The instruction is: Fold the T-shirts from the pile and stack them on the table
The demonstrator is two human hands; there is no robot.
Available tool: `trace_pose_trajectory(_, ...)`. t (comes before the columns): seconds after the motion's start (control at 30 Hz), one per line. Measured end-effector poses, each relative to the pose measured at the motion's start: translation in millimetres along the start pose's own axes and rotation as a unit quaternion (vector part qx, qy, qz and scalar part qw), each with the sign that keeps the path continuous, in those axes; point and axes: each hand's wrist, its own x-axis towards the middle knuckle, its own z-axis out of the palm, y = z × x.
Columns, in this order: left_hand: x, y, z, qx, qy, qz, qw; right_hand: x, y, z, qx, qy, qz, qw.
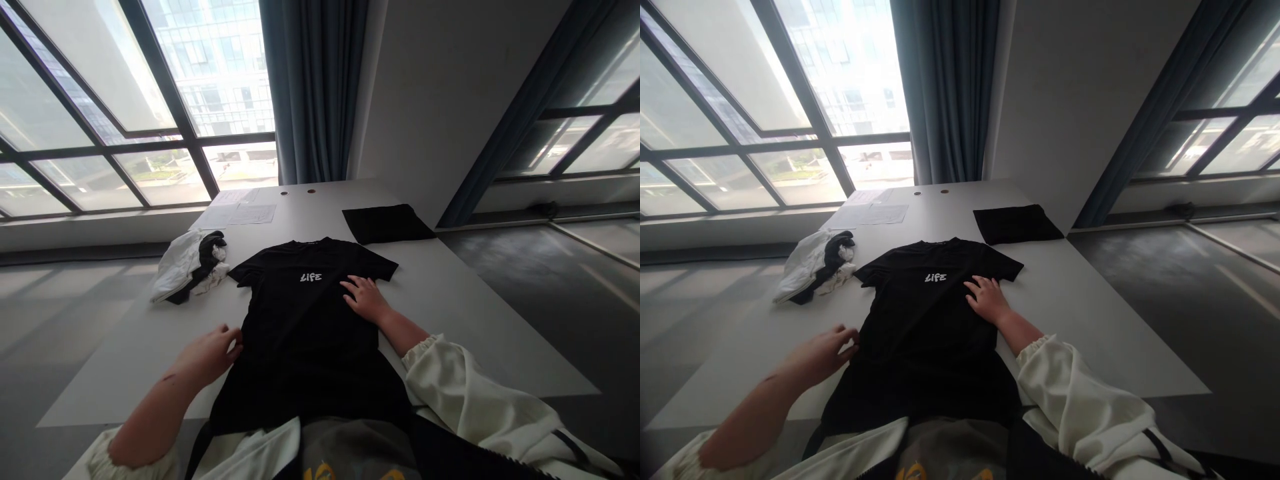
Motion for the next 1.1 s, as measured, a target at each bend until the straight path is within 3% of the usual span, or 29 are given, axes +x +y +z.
trace_pose_trajectory(0.07,25,20,-6.7,-0.003,0.036,0.06,0.998,0,-1,1,-0.001,0.004,0.0,1.0)
trace_pose_trajectory(0.17,65,50,-0.6,-0.022,0.06,0.168,0.984,0,-1,0,0.015,0.019,-0.006,1.0)
trace_pose_trajectory(0.33,106,76,19.8,0.011,0.097,0.209,0.973,-3,0,-6,0.052,0.048,-0.025,0.997)
trace_pose_trajectory(0.53,107,78,19.2,0.035,0.08,0.224,0.971,-6,-8,-14,0.011,0.046,-0.047,0.998)
trace_pose_trajectory(0.77,80,77,25.5,-0.002,0.079,0.243,0.967,-11,-17,-22,-0.031,0.0,-0.055,0.998)
trace_pose_trajectory(0.9,69,75,20.8,-0.002,0.042,0.255,0.966,-22,-18,-29,-0.041,-0.036,-0.059,0.997)
trace_pose_trajectory(1.03,91,80,-2.6,0.012,-0.027,0.301,0.953,-14,-18,-43,-0.047,-0.085,-0.08,0.992)
trace_pose_trajectory(1.1,118,91,-16.1,0.029,-0.008,0.297,0.954,7,-21,-49,-0.04,-0.085,-0.091,0.991)
